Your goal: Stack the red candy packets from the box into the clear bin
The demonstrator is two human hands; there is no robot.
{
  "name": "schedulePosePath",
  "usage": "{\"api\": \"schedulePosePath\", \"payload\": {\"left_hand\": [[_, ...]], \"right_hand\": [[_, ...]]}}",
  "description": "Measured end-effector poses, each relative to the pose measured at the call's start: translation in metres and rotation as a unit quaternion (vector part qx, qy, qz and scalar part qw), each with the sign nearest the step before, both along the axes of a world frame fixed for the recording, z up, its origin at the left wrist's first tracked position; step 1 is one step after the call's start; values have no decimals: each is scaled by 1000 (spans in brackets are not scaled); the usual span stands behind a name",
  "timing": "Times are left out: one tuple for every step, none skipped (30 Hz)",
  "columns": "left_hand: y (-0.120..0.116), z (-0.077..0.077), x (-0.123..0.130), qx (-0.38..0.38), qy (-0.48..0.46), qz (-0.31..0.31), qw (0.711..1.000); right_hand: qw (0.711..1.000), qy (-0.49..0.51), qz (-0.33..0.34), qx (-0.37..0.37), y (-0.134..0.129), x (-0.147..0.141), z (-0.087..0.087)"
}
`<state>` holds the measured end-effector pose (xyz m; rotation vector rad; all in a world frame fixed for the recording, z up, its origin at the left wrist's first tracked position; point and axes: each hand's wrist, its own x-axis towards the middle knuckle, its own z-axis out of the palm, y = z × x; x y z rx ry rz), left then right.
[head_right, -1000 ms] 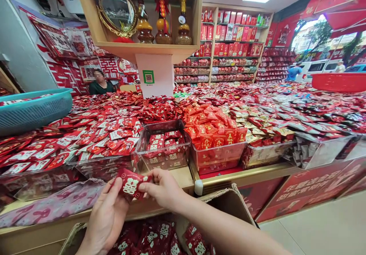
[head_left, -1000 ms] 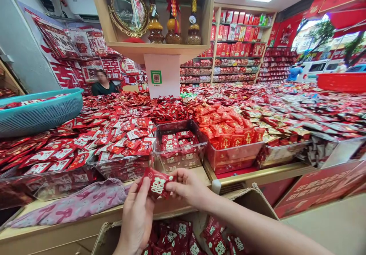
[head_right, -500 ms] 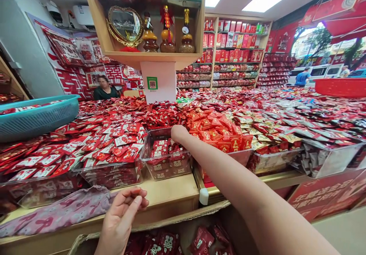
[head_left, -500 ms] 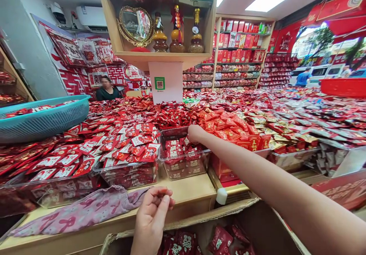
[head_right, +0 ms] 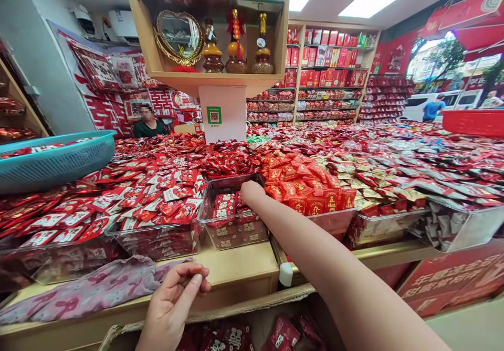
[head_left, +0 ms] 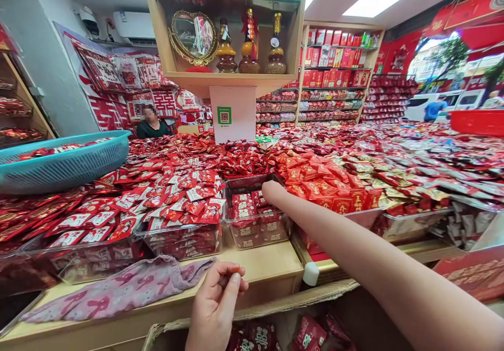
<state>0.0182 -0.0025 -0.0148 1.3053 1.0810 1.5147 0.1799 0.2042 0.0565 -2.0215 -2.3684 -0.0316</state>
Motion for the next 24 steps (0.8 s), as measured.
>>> {"api": "schedulePosePath", "payload": {"left_hand": [[0,1,-1,-1,5,-2,1000],[0,1,-1,-3,11,-5,1000],[0,2,-1,-6,14,-6,1000],[0,3,-1,-9,15,-4,1000],[0,4,-1,-12,13,-2,1000],[1,4,-1,-15,10,1,1000],[1,5,0,-17,7,3,1000],[1,5,0,-18,3,6,1000],[2,6,1,-18,0,7,1000],[2,6,1,-19,-1,8,1000],[2,7,1,-19,-2,8,1000],[2,8,2,-20,-3,9,1000],[2,8,2,-21,-3,8,1000],[1,9,2,-20,-5,10,1000],[0,9,2,-19,-9,14,1000],[0,10,2,-18,-13,17,1000],[-1,10,2,-18,-16,19,1000],[-2,10,2,-19,-17,21,999],[-2,10,2,-21,-15,20,999],[-3,9,1,-23,-10,17,1000],[-3,9,1,-24,-3,12,1000],[-2,8,1,-24,4,8,1000],[-2,7,0,-23,10,5,1000],[-1,7,0,-22,14,3,1000]], "right_hand": [[1000,-2,4,-3,1,0,0],[1000,-4,8,-6,1,0,0],[1000,-5,13,-8,1,0,0],[1000,-5,18,-11,1,0,0],[1000,-5,23,-13,0,0,0],[999,-4,28,-15,-1,0,0],[999,-2,32,-16,-2,1,-1],[999,0,35,-16,-3,1,-1],[999,4,36,-15,-4,2,-1],[999,10,35,-12,-5,2,-1],[999,17,34,-7,-7,1,1],[999,26,33,0,-10,1,4],[999,37,33,9,-14,0,9],[998,50,35,20,-21,-1,16],[997,63,41,34,-30,-2,24],[995,75,50,51,-43,-3,34],[991,94,74,59,-59,-3,44],[985,117,113,50,-77,-3,52],[975,142,168,24,-98,-2,56],[943,193,265,-58,-120,0,55],[890,222,356,-178,-141,2,47],[839,210,413,-284,-161,4,31],[821,192,423,-333,-178,6,6],[823,148,419,-353,-192,9,-25]]}}
